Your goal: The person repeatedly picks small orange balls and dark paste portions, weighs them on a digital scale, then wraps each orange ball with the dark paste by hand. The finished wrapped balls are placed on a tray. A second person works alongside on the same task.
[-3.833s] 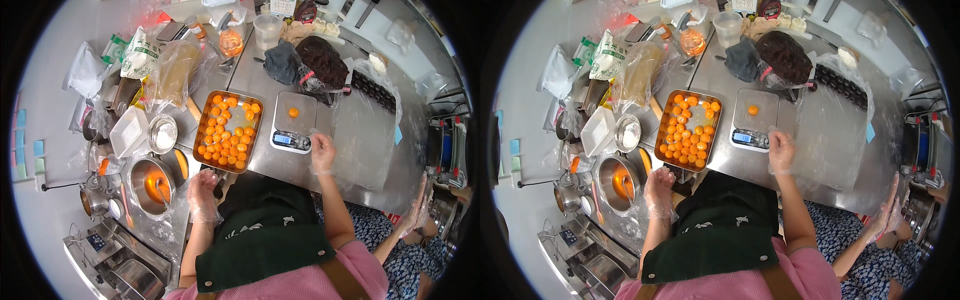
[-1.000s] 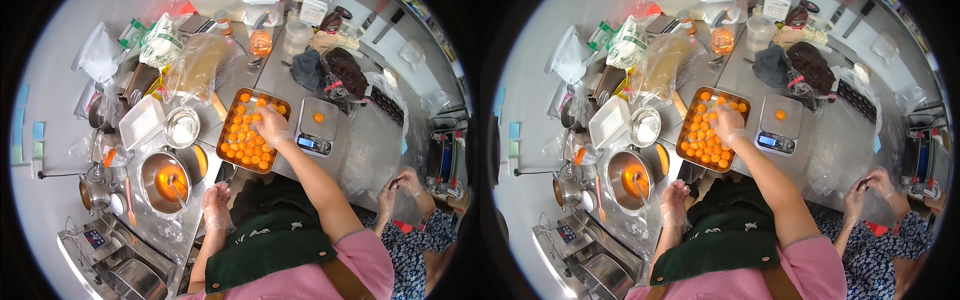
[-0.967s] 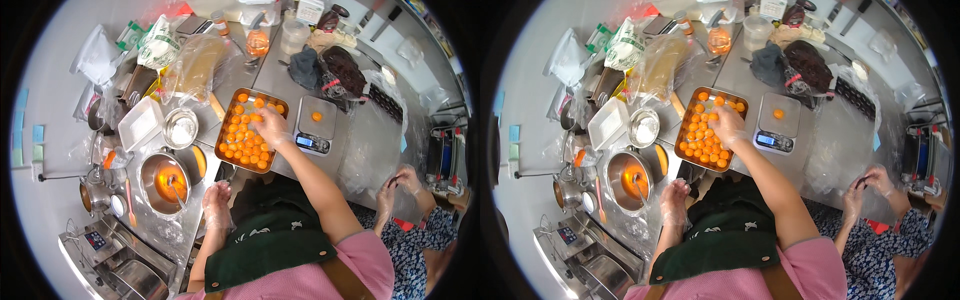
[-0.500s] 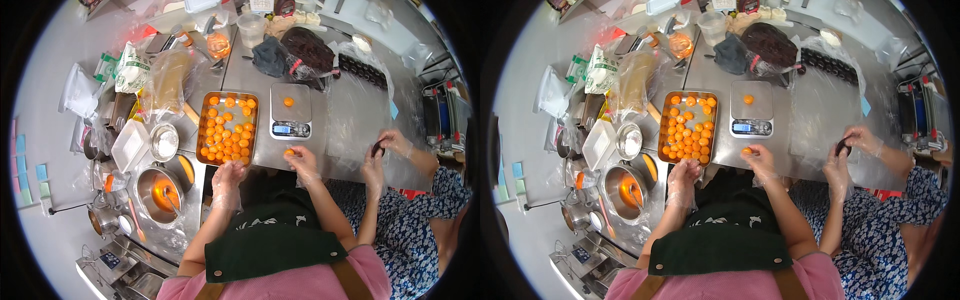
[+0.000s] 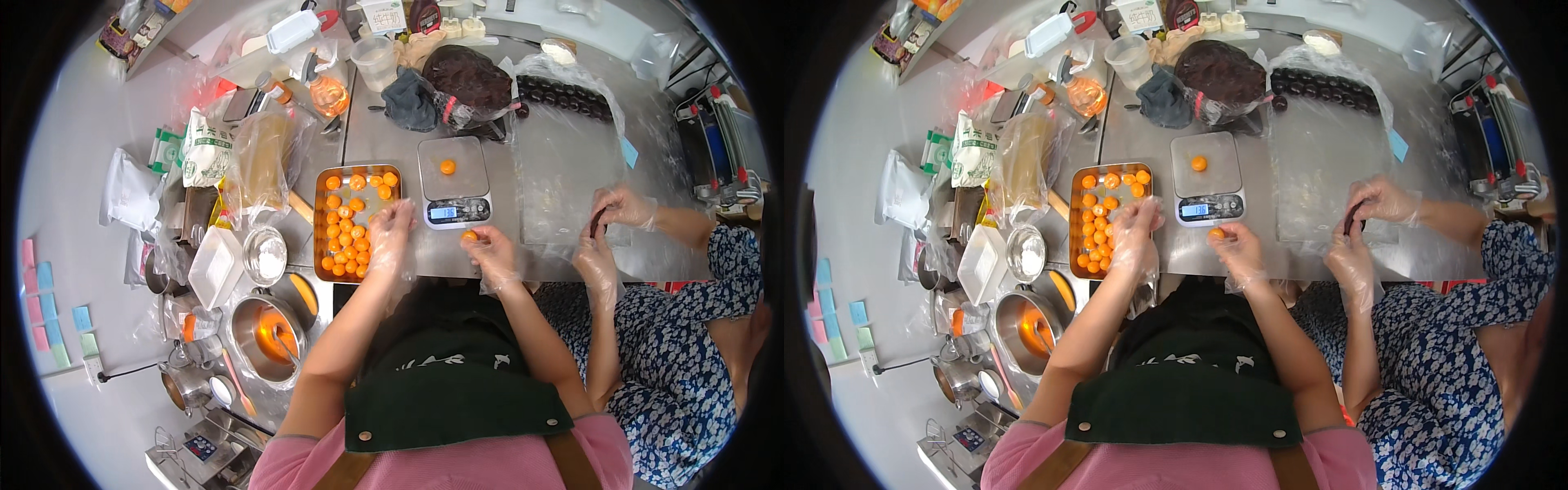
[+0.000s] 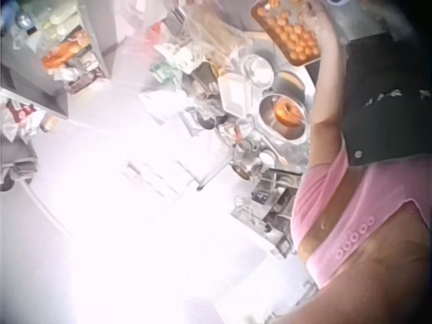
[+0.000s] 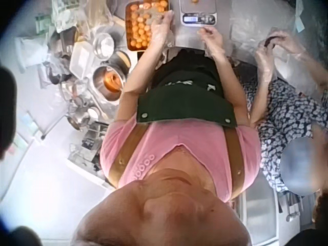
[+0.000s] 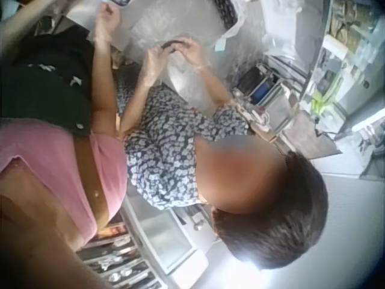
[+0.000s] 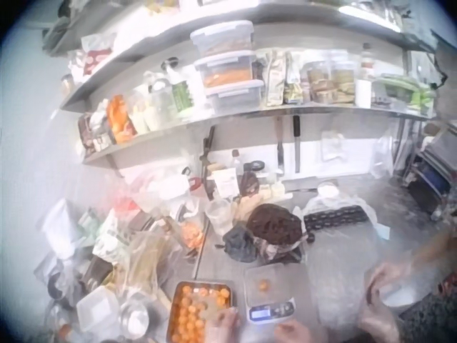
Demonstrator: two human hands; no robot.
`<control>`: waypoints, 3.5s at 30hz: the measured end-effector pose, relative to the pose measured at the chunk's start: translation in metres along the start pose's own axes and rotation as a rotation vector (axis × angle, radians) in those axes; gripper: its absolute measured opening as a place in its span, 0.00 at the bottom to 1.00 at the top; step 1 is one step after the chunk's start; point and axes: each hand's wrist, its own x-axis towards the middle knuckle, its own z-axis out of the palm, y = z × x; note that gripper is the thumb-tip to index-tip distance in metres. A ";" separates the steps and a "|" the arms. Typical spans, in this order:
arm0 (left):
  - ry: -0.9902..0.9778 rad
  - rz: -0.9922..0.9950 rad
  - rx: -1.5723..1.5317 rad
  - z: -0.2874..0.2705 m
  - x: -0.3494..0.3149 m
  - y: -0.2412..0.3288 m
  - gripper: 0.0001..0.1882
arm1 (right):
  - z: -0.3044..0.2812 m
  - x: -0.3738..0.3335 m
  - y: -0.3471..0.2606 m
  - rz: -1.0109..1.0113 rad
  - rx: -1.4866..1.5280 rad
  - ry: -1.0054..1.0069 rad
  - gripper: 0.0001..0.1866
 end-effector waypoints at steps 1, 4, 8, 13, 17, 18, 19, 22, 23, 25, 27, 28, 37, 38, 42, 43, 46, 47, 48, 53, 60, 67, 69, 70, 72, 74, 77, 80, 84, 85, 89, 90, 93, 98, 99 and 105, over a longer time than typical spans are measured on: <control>-0.018 0.073 0.084 -0.004 0.021 -0.019 0.11 | 0.002 0.000 -0.001 0.004 -0.020 -0.001 0.16; -0.016 0.280 0.620 0.021 0.043 -0.001 0.14 | 0.001 -0.001 -0.004 -0.003 0.004 -0.001 0.16; -0.080 0.482 1.132 0.048 0.067 0.009 0.22 | -0.002 -0.007 -0.009 0.023 -0.005 0.000 0.16; -0.244 0.371 1.285 0.084 0.085 0.022 0.25 | -0.007 -0.021 0.021 -0.019 0.067 0.003 0.15; -0.268 0.312 1.311 0.094 0.094 0.022 0.25 | -0.009 -0.035 0.023 0.027 0.035 -0.018 0.14; -0.269 0.315 1.311 0.095 0.094 0.024 0.25 | -0.009 -0.036 0.023 0.059 0.023 -0.025 0.14; -0.266 0.316 1.310 0.094 0.094 0.026 0.25 | -0.007 -0.036 0.022 0.057 0.070 -0.016 0.14; -0.120 0.378 1.147 0.081 0.091 0.023 0.24 | -0.006 -0.027 0.023 0.000 0.077 -0.013 0.15; -0.087 0.429 1.128 0.070 0.089 0.022 0.23 | -0.004 -0.022 0.023 -0.054 0.093 -0.010 0.15; -0.026 0.528 1.089 0.044 0.082 0.023 0.20 | 0.001 -0.007 0.022 -0.160 0.123 0.000 0.15; -0.008 0.567 0.990 0.019 0.064 0.030 0.17 | 0.011 0.016 0.013 -0.243 0.000 0.115 0.14; 0.004 0.588 0.940 0.010 0.052 0.034 0.16 | 0.017 0.028 0.009 -0.287 -0.062 0.172 0.14; 0.178 0.325 0.667 -0.053 -0.073 0.025 0.09 | 0.062 0.064 0.009 -0.494 -0.414 0.336 0.15; 0.196 0.301 0.595 -0.060 -0.082 0.017 0.08 | 0.064 0.064 0.008 -0.510 -0.449 0.352 0.15; 0.257 0.272 0.462 -0.082 -0.104 -0.008 0.07 | 0.063 0.086 -0.001 -0.526 -0.541 0.396 0.14; 0.261 0.265 0.446 -0.084 -0.108 -0.009 0.07 | 0.062 0.094 -0.003 -0.540 -0.588 0.422 0.14; 0.280 0.265 0.483 -0.091 -0.114 -0.011 0.07 | 0.063 0.106 -0.018 -0.462 -0.728 0.409 0.15; 0.286 0.274 0.494 -0.092 -0.115 -0.012 0.07 | 0.063 0.111 -0.020 -0.457 -0.763 0.401 0.15; 0.290 0.283 0.505 -0.093 -0.116 -0.011 0.07 | 0.061 0.115 -0.021 -0.451 -0.798 0.395 0.15; 0.309 0.253 0.462 -0.094 -0.116 -0.019 0.06 | 0.056 0.126 -0.015 -0.531 -0.880 0.400 0.15; 0.297 0.249 0.543 -0.080 -0.118 -0.012 0.06 | 0.043 0.123 -0.016 -0.682 -0.901 0.375 0.16; 0.327 0.246 0.453 -0.074 -0.112 -0.018 0.05 | 0.020 0.109 -0.061 -0.756 -0.720 0.410 0.13; 0.338 0.261 0.471 -0.073 -0.111 -0.016 0.05 | 0.005 0.116 -0.088 -0.827 -0.639 0.484 0.09; 0.341 0.248 0.458 -0.072 -0.112 -0.015 0.05 | -0.007 0.130 -0.103 -0.891 -0.614 0.521 0.09; 0.373 0.245 0.459 -0.073 -0.113 -0.020 0.05 | -0.034 0.163 -0.133 -0.994 -0.658 0.562 0.09; 0.390 0.246 0.454 -0.071 -0.114 -0.021 0.05 | -0.054 0.197 -0.161 -0.959 -0.762 0.484 0.10; 0.399 0.219 0.458 -0.070 -0.117 -0.021 0.05 | -0.056 0.229 -0.191 -0.807 -1.031 0.240 0.13; 0.419 0.169 0.497 -0.064 -0.122 -0.013 0.05 | -0.032 0.231 -0.220 -0.655 -1.535 0.016 0.18; 0.439 0.180 0.465 -0.064 -0.125 -0.027 0.05 | -0.010 0.234 -0.229 -0.381 -1.806 -0.078 0.23; 0.445 0.189 0.415 -0.063 -0.125 -0.028 0.05 | -0.006 0.234 -0.226 -0.382 -1.822 -0.032 0.24; 0.424 0.166 0.394 -0.061 -0.123 -0.024 0.05 | -0.014 0.242 -0.222 -0.427 -1.861 0.054 0.24; 0.422 0.151 0.410 -0.062 -0.124 -0.023 0.05 | -0.014 0.240 -0.223 -0.449 -1.859 0.041 0.24; 0.398 0.189 0.435 -0.067 -0.121 -0.031 0.05 | -0.013 0.244 -0.231 -0.252 -1.783 -0.103 0.22; 0.423 0.136 0.373 -0.063 -0.120 -0.028 0.05 | -0.023 0.259 -0.212 -0.300 -1.627 -0.042 0.18; 0.425 0.132 0.379 -0.062 -0.121 -0.027 0.05 | -0.023 0.262 -0.205 -0.332 -1.600 -0.008 0.18; 0.443 0.109 0.391 -0.065 -0.130 -0.030 0.05 | -0.025 0.279 -0.182 -0.537 -1.599 0.126 0.11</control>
